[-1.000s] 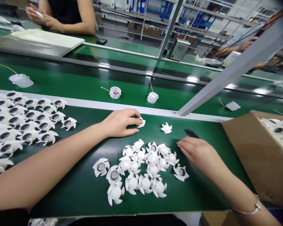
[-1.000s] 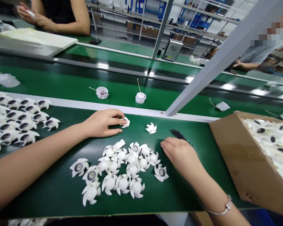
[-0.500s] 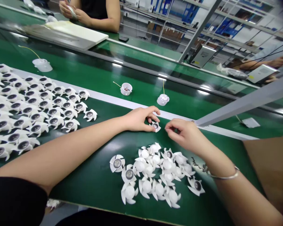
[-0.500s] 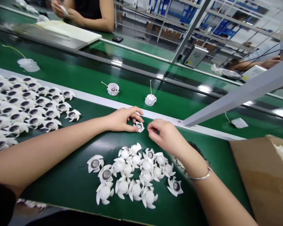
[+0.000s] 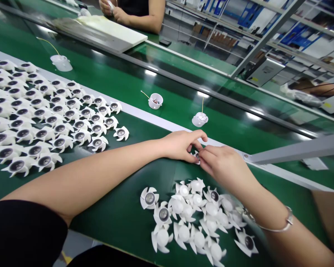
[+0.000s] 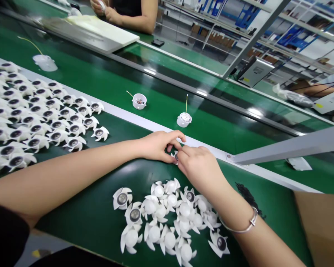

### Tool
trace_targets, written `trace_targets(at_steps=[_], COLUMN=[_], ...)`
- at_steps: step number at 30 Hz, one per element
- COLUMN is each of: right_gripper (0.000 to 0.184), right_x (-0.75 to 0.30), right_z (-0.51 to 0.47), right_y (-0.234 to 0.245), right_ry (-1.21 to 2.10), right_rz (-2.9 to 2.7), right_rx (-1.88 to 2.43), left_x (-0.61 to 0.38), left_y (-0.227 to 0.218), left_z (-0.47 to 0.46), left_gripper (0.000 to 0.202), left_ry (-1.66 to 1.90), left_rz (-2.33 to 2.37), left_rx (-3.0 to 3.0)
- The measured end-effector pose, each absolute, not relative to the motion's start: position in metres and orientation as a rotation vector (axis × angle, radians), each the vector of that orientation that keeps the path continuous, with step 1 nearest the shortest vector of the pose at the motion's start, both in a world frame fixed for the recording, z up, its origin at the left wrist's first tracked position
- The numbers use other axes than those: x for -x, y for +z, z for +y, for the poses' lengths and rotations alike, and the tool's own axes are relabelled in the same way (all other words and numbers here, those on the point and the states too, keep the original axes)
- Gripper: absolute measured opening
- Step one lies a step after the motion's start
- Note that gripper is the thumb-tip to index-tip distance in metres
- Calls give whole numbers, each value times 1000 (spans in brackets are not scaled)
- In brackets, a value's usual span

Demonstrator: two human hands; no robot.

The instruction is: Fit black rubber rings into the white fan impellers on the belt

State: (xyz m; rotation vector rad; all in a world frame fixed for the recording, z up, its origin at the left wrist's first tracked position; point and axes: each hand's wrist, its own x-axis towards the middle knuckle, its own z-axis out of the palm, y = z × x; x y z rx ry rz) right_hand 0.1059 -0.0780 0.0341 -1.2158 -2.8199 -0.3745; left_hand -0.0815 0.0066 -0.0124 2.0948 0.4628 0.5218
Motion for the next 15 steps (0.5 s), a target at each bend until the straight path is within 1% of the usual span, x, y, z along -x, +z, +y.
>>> trace_targets(at_steps=[4,8,11,15], right_gripper=[24,22,21,20], right_x=[-102,-105,-114,-100], right_z=[-87,-101,-97,-53], right_y=[33,33,46,72], right_ry=[-521,-643,-590,-340], right_rz=[-2846,-2901,-2850,-2458], right_rx=[1111,1067,1121,1311], left_x=[81,82,83,83], left_y=[-12,-11,-10,-8], left_z=[7,6,7,9], left_gripper=[58,58,57,55], left_ry=[504,486,474,469], left_rz=[473,488,500,485], left_rx=[-2058,-2034,-2054,-2105])
